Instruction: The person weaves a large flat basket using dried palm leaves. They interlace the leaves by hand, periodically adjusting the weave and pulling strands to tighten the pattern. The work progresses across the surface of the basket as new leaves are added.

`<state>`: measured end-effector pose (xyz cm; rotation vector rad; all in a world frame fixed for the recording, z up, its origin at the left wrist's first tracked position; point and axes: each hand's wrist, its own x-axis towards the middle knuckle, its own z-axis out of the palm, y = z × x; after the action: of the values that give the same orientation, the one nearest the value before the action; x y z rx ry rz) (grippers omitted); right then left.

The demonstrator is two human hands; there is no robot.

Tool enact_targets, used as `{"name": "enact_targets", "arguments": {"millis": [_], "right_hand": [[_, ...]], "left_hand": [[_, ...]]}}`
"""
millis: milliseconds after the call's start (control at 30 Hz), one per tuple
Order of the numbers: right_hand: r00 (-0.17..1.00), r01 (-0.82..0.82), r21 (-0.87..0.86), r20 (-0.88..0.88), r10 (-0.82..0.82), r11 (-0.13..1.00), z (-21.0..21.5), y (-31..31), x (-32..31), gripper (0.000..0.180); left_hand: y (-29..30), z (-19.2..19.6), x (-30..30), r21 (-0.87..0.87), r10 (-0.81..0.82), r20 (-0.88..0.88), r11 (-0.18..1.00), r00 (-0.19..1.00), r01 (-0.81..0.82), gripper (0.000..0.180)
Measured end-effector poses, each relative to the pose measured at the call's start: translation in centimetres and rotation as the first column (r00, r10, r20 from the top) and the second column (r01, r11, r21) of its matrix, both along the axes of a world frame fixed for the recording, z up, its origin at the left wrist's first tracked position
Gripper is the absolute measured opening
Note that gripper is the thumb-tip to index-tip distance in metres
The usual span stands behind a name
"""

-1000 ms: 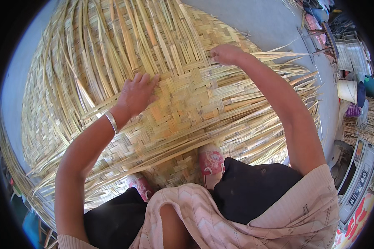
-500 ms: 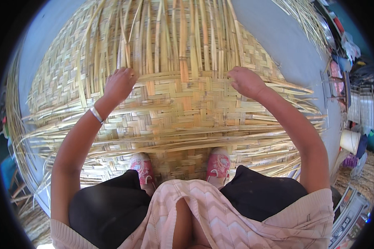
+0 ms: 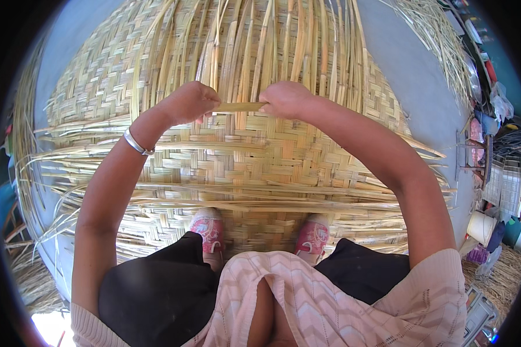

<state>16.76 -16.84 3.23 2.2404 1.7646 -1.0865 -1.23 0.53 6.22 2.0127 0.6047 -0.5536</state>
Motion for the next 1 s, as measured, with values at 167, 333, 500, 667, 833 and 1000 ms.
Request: {"name": "enact_targets", "arguments": {"millis": [167, 333, 500, 667, 833, 1000], "right_hand": [[0.999, 0.028, 0.003, 0.023, -0.028, 1.0, 0.8, -0.1, -0.4, 0.024], [0.997, -0.008, 0.117, 0.078, -0.001, 0.993, 0.3, -0.5, -0.8, 0.025], [0.975, -0.042, 0.237, 0.221, -0.011, 0.97, -0.5, -1.0, -1.6, 0.023], [0.975, 0.012, 0.288, 0.207, -0.075, 0.958, -0.4, -1.3, -1.8, 0.023], [0.971, 0.075, 0.277, 0.2, -0.134, 0.958, -0.3, -1.0, -2.0, 0.024], [0.96, 0.164, 0.271, 0.175, -0.216, 0.949, -0.1, -0.9, -2.1, 0.02]], "left_hand": [[2.9, -0.6, -0.7, -0.145, 0.09, 0.038, 0.986, 0.995, -0.083, 0.025], [4.3, -2.6, -0.5, -0.325, 0.361, 0.003, 0.882, 0.932, -0.341, 0.038], [5.8, -3.8, 2.2, -0.479, 0.484, 0.05, 0.779, 0.873, -0.404, 0.054], [8.0, -3.9, 4.8, -0.605, 0.299, 0.078, 0.772, 0.951, -0.193, 0.072], [8.9, -3.7, 7.1, -0.412, 0.133, 0.121, 0.908, 0.984, -0.072, 0.095], [8.9, -3.6, 9.0, -0.435, 0.299, -0.094, 0.846, 0.95, -0.309, 0.101]]}}
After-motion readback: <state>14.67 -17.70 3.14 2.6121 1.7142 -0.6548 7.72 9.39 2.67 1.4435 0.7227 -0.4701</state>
